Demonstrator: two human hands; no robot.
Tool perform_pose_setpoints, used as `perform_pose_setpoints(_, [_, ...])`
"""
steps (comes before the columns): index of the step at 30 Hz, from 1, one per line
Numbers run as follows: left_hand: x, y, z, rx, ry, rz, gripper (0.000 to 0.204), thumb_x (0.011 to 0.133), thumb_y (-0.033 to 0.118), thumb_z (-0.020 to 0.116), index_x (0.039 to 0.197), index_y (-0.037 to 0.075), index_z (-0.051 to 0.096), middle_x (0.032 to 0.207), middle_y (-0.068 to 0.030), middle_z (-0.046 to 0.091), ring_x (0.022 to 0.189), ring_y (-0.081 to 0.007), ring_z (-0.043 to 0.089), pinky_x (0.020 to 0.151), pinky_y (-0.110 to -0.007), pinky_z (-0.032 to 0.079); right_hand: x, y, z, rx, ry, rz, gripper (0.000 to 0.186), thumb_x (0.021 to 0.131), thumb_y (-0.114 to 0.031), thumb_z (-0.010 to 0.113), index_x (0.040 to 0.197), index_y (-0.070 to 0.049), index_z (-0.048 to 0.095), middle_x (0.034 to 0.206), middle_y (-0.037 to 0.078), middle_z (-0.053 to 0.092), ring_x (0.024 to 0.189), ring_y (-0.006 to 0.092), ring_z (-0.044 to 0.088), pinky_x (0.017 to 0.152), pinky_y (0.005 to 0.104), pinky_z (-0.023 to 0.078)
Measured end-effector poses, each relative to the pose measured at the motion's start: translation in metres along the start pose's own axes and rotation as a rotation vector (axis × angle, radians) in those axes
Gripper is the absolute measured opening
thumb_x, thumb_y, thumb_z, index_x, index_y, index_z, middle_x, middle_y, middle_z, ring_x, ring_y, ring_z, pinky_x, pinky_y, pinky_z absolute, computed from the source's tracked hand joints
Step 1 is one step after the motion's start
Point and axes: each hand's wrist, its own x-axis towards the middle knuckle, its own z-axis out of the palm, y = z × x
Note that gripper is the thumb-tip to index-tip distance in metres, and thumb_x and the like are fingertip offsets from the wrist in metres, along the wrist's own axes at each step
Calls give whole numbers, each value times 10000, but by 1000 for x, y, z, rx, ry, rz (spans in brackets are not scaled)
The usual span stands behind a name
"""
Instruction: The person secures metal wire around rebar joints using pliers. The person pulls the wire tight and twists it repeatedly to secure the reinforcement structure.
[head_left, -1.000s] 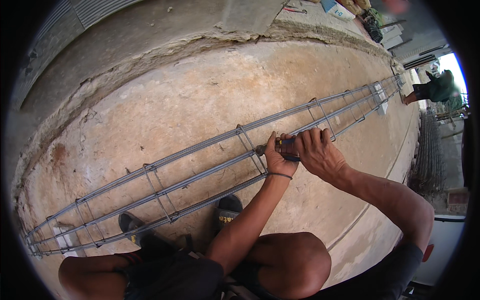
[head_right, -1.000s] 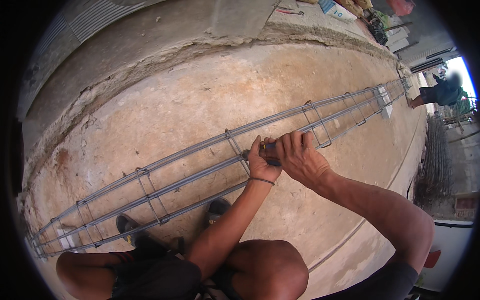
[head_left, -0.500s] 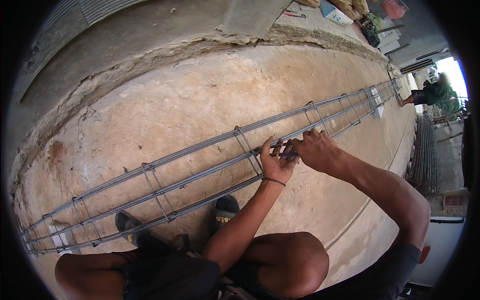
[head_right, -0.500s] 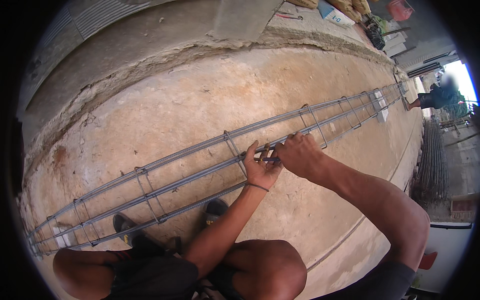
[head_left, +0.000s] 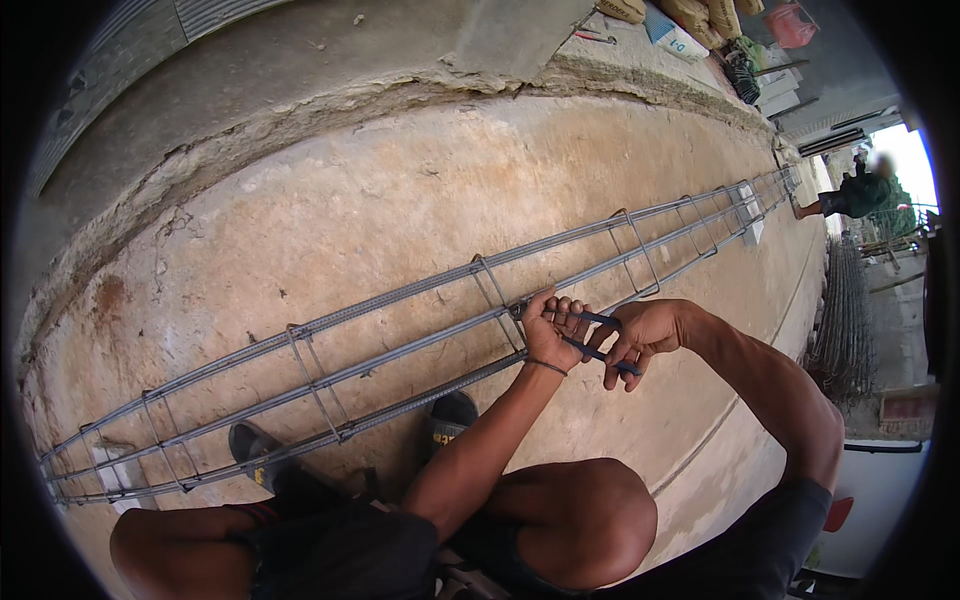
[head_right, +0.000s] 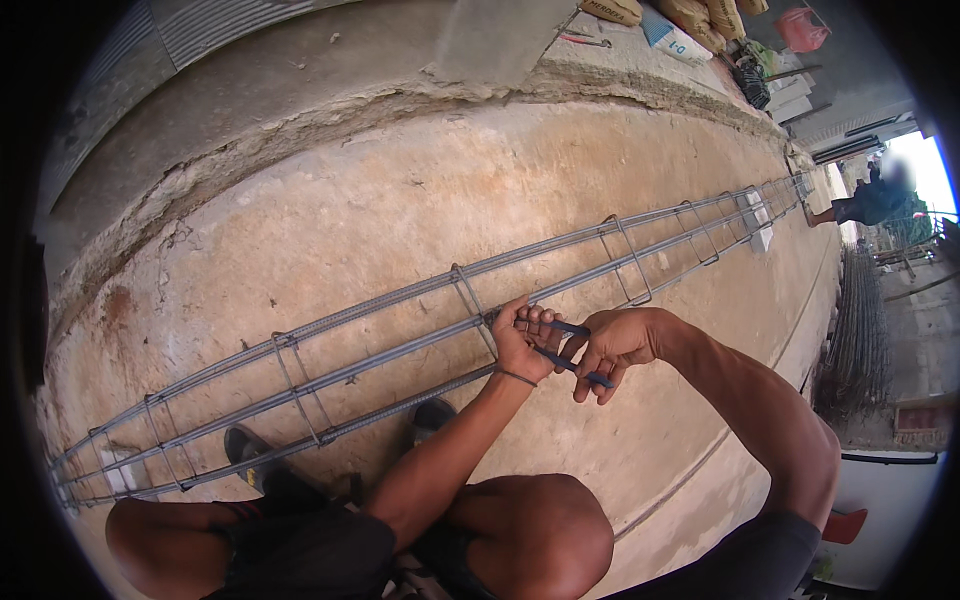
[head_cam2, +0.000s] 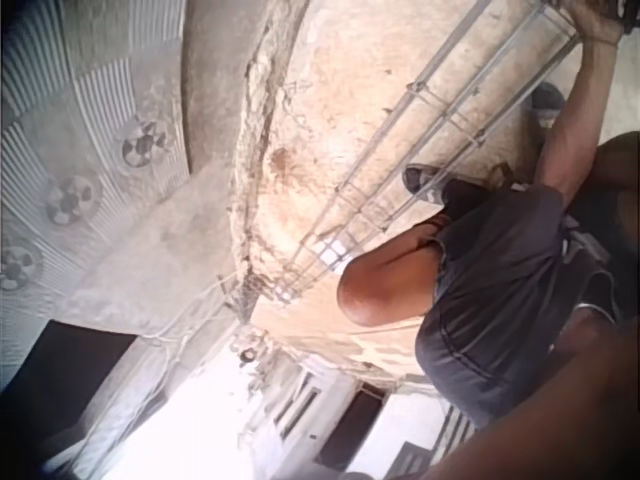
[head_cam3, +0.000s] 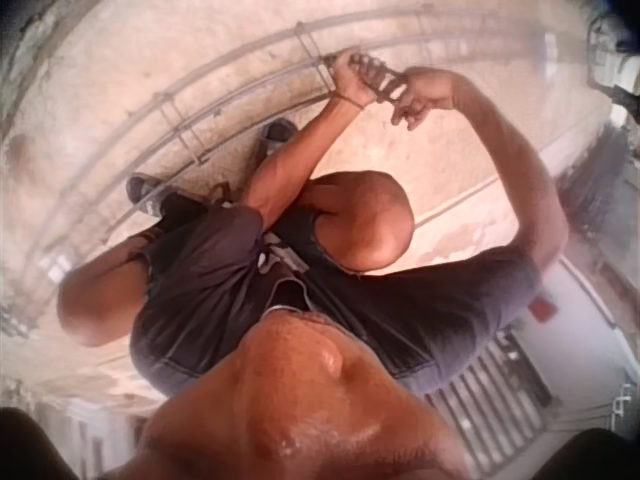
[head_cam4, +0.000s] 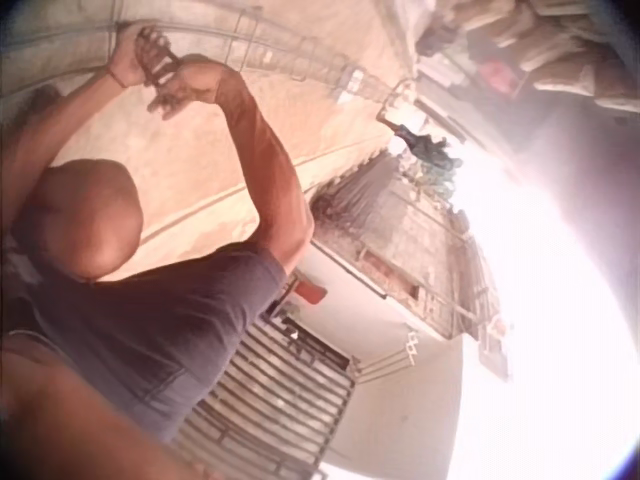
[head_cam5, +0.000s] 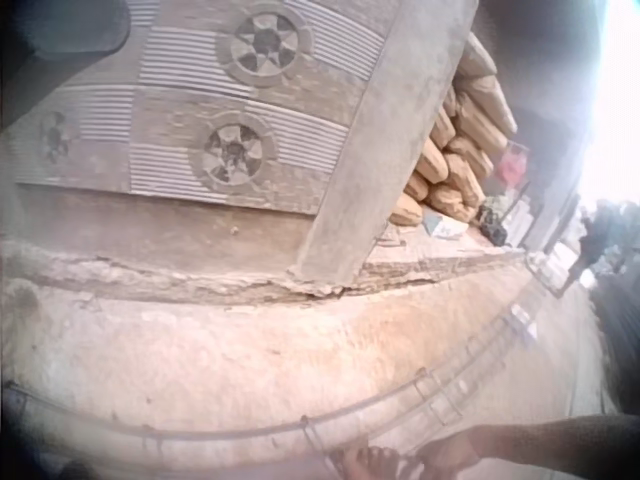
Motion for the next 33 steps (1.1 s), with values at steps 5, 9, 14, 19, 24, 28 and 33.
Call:
perform_pose_setpoints(5, [-3,-6,3,40,68,-107,463,787,361,727,1064,40,539,1137,-204,589,1058,-316,602,948,-474,511,7,-2,16,-1139,626,-206,226,856,-61,591,1048,58,601,785,138,633,736,263,640,637,461,542])
perform_pose_setpoints(9, [-3,8,28,-220,92,-47,269,828,256,720,883,77,528,954,-142,620,867,-275,637,839,-438,573,14,2,50,-1978,1307,-246,334,770,-147,698,1020,44,587,768,143,588,711,244,548,626,359,454])
perform_pose_setpoints(14, [4,1,11,-108,132,35,321,861,131,650,639,121,418,612,-19,492,623,-195,568,726,-394,596,2,-4,46,-1605,1128,-323,310,740,-166,746,911,33,580,790,157,584,790,288,585,682,402,472])
perform_pose_setpoints(19, [3,-5,12,-110,59,-11,292,843,164,671,660,121,448,632,-17,515,616,-179,570,690,-362,584,-11,-26,9,-322,308,-33,396,717,-227,849,859,50,604,776,140,689,709,248,702,563,383,539])
perform_pose_setpoints(24, [6,3,-3,30,132,-70,322,777,316,739,877,61,570,869,-65,620,814,-211,643,737,-396,569,-12,-59,37,-1070,507,-103,212,725,50,704,919,41,619,803,180,708,703,296,719,605,390,580])
perform_pose_setpoints(28, [7,18,22,-73,43,-218,341,850,328,661,940,24,535,860,-79,588,840,-256,642,801,-435,554,14,-36,72,-1878,1022,-144,137,824,-58,628,947,-2,607,783,182,673,757,316,703,747,508,544])
perform_pose_setpoints(33, [22,-4,19,-94,145,-64,271,920,217,561,721,88,431,660,-54,508,649,-236,572,699,-466,558,23,14,49,-1891,1103,-388,216,795,-67,631,977,4,539,836,259,632,781,406,649,866,594,468])
